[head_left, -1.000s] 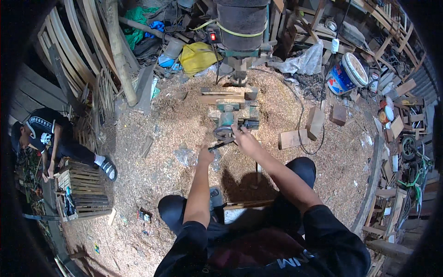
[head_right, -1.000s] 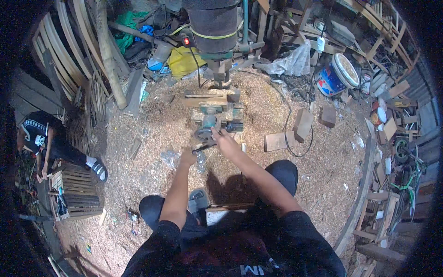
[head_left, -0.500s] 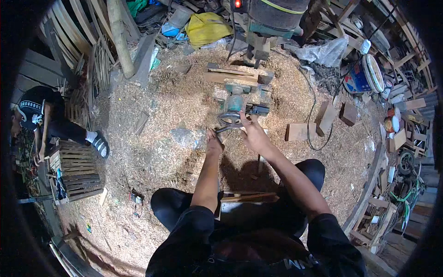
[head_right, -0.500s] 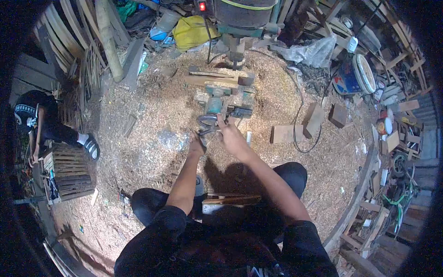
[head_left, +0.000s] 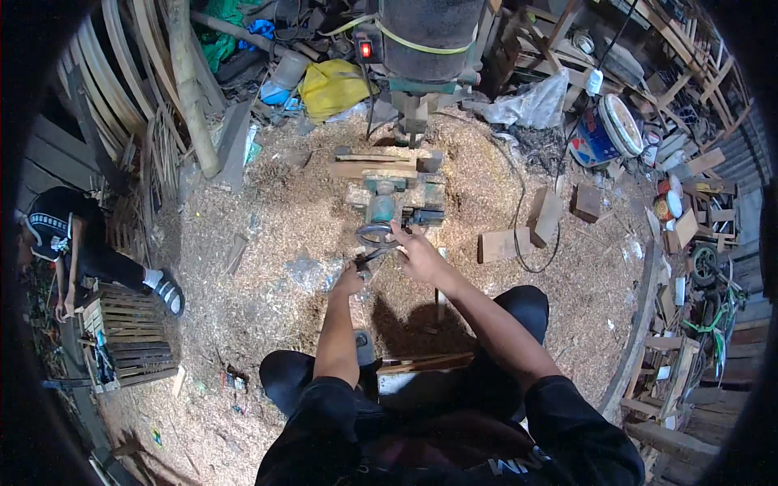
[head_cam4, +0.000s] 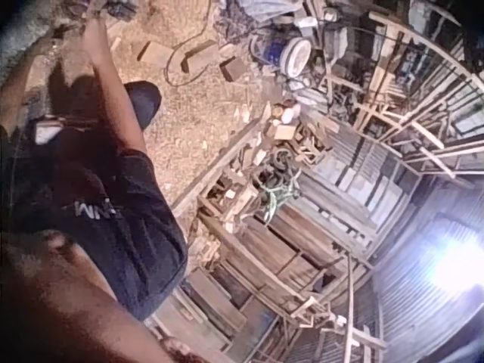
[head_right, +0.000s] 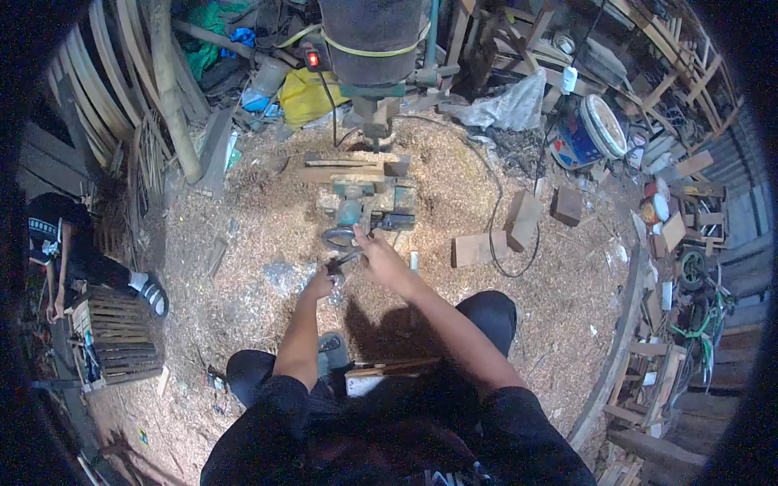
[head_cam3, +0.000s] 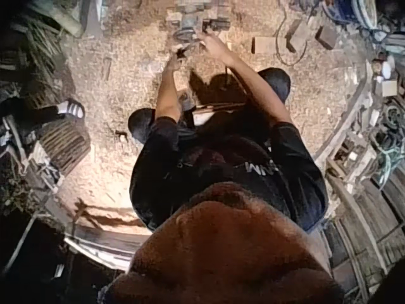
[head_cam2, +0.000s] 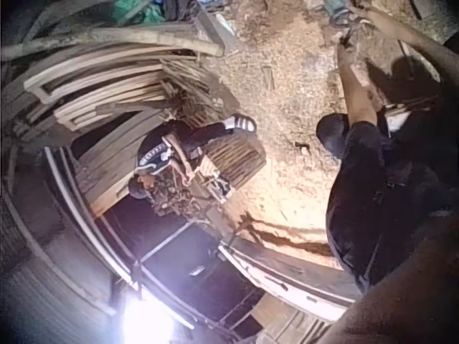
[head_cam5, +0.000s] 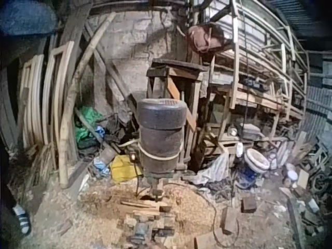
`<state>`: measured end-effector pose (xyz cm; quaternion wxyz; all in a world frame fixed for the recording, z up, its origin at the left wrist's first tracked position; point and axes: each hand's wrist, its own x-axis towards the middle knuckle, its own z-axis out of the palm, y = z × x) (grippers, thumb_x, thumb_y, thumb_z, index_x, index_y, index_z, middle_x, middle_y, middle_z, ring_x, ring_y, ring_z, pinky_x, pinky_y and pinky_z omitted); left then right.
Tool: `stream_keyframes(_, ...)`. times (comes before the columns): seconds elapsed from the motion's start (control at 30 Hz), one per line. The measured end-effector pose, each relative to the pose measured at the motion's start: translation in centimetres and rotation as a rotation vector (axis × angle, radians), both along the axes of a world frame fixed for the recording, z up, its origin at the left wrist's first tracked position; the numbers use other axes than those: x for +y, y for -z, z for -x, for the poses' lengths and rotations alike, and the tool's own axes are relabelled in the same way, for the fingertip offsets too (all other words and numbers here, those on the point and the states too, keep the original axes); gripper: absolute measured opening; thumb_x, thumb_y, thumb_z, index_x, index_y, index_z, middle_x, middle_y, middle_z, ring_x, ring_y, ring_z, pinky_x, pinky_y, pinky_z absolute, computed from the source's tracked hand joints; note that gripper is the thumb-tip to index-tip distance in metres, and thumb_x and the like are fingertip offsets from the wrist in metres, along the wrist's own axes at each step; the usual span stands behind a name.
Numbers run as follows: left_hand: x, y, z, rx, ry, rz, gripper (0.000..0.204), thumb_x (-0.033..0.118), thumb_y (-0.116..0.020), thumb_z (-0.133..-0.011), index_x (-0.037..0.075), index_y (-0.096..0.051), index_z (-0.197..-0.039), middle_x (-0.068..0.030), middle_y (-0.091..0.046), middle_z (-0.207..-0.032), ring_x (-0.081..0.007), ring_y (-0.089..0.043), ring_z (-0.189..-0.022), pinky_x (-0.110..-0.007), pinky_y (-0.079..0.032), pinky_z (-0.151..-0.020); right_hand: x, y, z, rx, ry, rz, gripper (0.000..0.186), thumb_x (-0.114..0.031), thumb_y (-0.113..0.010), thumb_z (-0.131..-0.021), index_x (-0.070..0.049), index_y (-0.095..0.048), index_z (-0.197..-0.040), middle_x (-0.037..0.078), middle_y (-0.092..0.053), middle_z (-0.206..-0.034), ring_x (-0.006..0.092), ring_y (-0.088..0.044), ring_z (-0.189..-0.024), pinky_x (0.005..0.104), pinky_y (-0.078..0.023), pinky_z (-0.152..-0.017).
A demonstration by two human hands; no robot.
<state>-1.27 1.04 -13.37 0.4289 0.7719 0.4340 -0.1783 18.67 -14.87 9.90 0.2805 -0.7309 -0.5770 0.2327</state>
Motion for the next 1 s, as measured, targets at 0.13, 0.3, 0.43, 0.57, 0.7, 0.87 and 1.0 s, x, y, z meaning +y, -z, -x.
stream_keyframes(0.13, 0.9, -5.4, 2.6, -0.054, -0.169, -0.197, 0.057, 0.025, -0.06, -0.091, 0.001, -0.047, -0.141, -0.0251, -0.053, -0.137, -0.0363, -0.05, -0.13, -0.039, -0.038, -0.11, 0.4, 0.2, -1.0, -0.004, 0.003, 0.004, 0.06, -0.007, -0.058, -0.088, -0.008, -0.043, -0.146, 0.03, -0.065, -0.111, 0.0523, -0.051, -0.12, 0.0519, -0.043, -0.104)
stream_keyframes(0.3, 3.3, -15.4, 1.5, -0.339, -0.238, -0.503, 0.046, 0.031, -0.057, -0.096, 0.0, -0.058, -0.13, -0.0254, -0.059, -0.129, -0.0352, -0.056, -0.123, -0.039, -0.043, -0.106, 0.0, -3.4, -3.4, 0.051, 0.171, -0.167, 0.038, -0.001, -0.057, -0.083, -0.001, -0.063, -0.121, 0.026, -0.068, -0.092, 0.0366, -0.068, -0.087, 0.0452, -0.055, -0.085)
stream_keyframes(0.43, 5.2, -28.9, -3.1, -0.881, -0.267, -0.64, 0.04, 0.024, -0.056, -0.097, -0.004, -0.058, -0.125, -0.0224, -0.064, -0.123, -0.036, -0.062, -0.115, -0.04, -0.047, -0.098, -0.9, -11.0, -6.5, 0.135, 0.398, -0.356, 0.025, -0.01, -0.058, -0.091, 0.001, -0.066, -0.112, 0.019, -0.072, -0.089, 0.0261, -0.07, -0.079, 0.0374, -0.055, -0.074)
stream_keyframes(0.57, 4.1, -44.9, -10.0, -1.251, -0.194, -0.87, 0.034, 0.02, -0.056, -0.096, -0.002, -0.058, -0.123, -0.022, -0.062, -0.121, -0.0361, -0.06, -0.114, -0.041, -0.045, -0.098, 1.2, -21.4, -10.5, 0.189, 0.405, -0.651, 0.029, -0.014, -0.06, -0.094, 0.006, -0.064, -0.116, 0.017, -0.073, -0.095, 0.02, -0.07, -0.082, 0.0341, -0.055, -0.075)
stream_keyframes(0.7, 2.0, -57.6, -16.6, -1.508, -0.062, -1.214, 0.035, 0.019, -0.06, -0.094, 0.0, -0.058, -0.123, -0.0191, -0.059, -0.123, -0.0329, -0.057, -0.116, -0.038, -0.043, -0.101, 3.6, -30.4, -14.3, 0.201, 0.391, -0.808, 0.031, -0.017, -0.061, -0.094, 0.004, -0.065, -0.116, 0.015, -0.072, -0.098, 0.0186, -0.07, -0.082, 0.0323, -0.054, -0.078)
stream_keyframes(0.87, 2.4, -64.5, -23.1, -1.464, -0.029, -1.303, 0.035, 0.023, -0.061, -0.091, 0.0, -0.061, -0.117, -0.022, -0.059, -0.122, -0.0393, -0.056, -0.116, -0.042, -0.042, -0.101, 7.9, -38.0, -19.7, 0.096, 0.407, -0.874, 0.032, -0.019, -0.062, -0.09, 0.004, -0.067, -0.112, 0.018, -0.073, -0.097, 0.0239, -0.071, -0.09, 0.0341, -0.053, -0.081)
stream_keyframes(1.0, 3.6, -63.6, -25.3, -1.366, -0.027, -1.52, 0.032, 0.026, -0.058, -0.089, 0.002, -0.067, -0.107, -0.0192, -0.064, -0.12, -0.0368, -0.056, -0.119, -0.045, -0.041, -0.102, 11.5, -38.1, -25.5, 0.013, 0.486, -0.866, 0.034, -0.021, -0.067, -0.087, 0.003, -0.068, -0.111, 0.02, -0.073, -0.099, 0.0264, -0.071, -0.096, 0.0344, -0.052, -0.089)
